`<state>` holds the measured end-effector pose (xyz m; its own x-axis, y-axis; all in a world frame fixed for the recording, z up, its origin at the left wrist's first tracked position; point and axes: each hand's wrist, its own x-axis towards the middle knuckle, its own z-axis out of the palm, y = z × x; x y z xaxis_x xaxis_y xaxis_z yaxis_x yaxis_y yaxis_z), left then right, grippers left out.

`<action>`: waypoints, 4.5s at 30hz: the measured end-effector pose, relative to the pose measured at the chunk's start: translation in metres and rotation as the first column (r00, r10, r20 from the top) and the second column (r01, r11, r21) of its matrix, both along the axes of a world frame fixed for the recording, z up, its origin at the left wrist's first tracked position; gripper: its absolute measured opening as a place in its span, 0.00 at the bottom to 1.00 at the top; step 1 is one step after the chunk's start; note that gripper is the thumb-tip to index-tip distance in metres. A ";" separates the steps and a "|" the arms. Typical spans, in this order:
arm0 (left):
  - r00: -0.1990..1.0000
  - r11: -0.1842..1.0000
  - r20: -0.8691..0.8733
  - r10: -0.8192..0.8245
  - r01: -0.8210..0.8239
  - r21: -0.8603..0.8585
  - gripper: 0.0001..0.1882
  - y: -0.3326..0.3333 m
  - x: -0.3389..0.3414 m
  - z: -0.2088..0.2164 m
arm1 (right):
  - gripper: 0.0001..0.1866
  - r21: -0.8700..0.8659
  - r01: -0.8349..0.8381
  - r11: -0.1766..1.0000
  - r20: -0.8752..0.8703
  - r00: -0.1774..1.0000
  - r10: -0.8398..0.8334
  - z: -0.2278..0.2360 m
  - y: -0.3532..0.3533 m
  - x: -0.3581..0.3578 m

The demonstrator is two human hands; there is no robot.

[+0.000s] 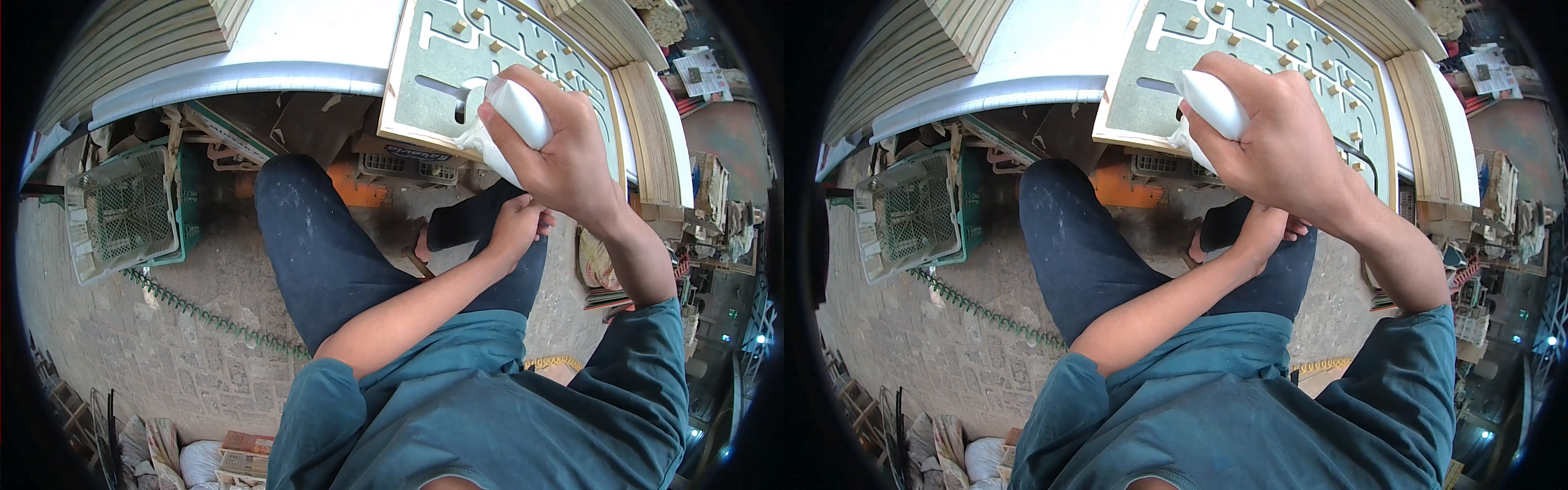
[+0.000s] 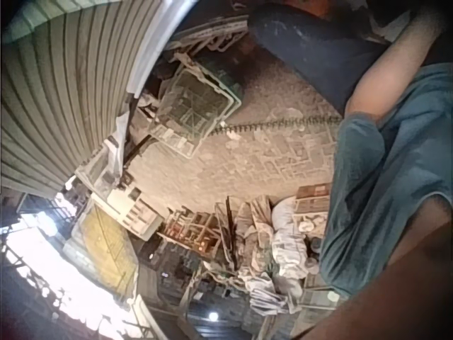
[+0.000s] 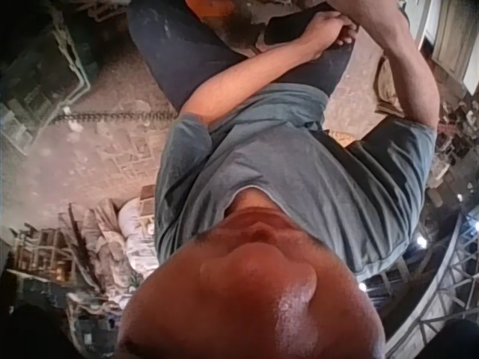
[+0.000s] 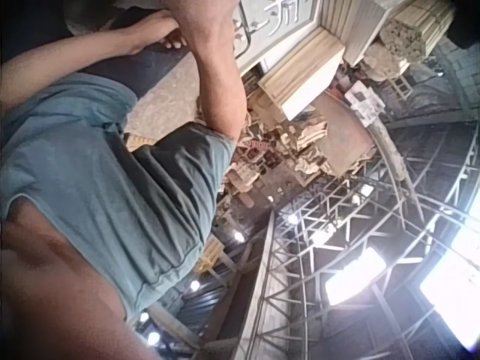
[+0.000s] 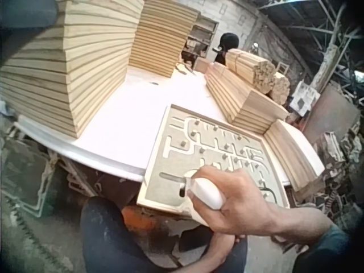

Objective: Applying glue to the edges of a wooden puzzle board for assembly.

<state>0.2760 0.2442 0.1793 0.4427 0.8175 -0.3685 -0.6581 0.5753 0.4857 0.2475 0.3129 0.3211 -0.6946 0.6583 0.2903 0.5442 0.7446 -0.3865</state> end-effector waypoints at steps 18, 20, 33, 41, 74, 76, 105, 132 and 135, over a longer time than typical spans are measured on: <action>1.000 1.000 -0.001 -0.022 0.022 0.022 0.16 -0.002 0.002 -0.004 | 0.10 0.026 0.034 0.999 0.016 0.999 -0.034 0.001 -0.004 0.011; 1.000 0.999 -0.005 -0.027 0.027 0.022 0.16 -0.002 0.002 -0.004 | 0.10 0.027 0.037 0.999 0.017 0.999 -0.037 0.001 -0.004 0.013; 0.999 0.999 -0.015 -0.035 0.036 0.010 0.14 -0.003 0.000 -0.001 | 0.08 -0.017 0.072 0.997 -0.008 0.997 -0.072 0.001 -0.007 0.023; 0.999 0.999 -0.022 -0.035 0.035 0.005 0.14 -0.004 0.002 -0.002 | 0.08 -0.007 0.085 0.996 0.000 0.996 -0.085 0.001 -0.009 0.031; 0.997 0.997 -0.029 -0.071 0.071 -0.011 0.11 -0.004 0.003 -0.007 | 0.07 -0.056 0.204 0.977 -0.012 0.979 -0.205 0.003 -0.019 0.060; 0.997 0.997 -0.035 -0.069 0.069 -0.016 0.12 -0.002 0.002 -0.007 | 0.07 -0.046 0.203 0.978 -0.024 0.979 -0.205 0.003 -0.019 0.062; 0.997 0.995 -0.037 -0.075 0.073 -0.062 0.11 0.006 -0.002 -0.012 | 0.06 -0.082 0.267 0.960 -0.060 0.960 -0.272 0.005 -0.028 0.089; 0.989 0.990 -0.066 -0.136 0.133 -0.038 0.11 0.006 0.000 -0.017 | 0.07 -0.042 0.336 0.941 0.037 0.942 -0.334 0.009 -0.033 0.114; 0.989 0.990 -0.064 -0.136 0.134 -0.038 0.11 0.006 0.000 -0.017 | 0.08 -0.022 0.367 0.930 0.061 0.929 -0.365 0.010 -0.034 0.116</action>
<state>0.2756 0.2503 0.1622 0.5216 0.7384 -0.4275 -0.5400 0.6736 0.5046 0.3632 0.2791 0.3311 -0.4178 0.8781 0.2331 0.7977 0.4773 -0.3685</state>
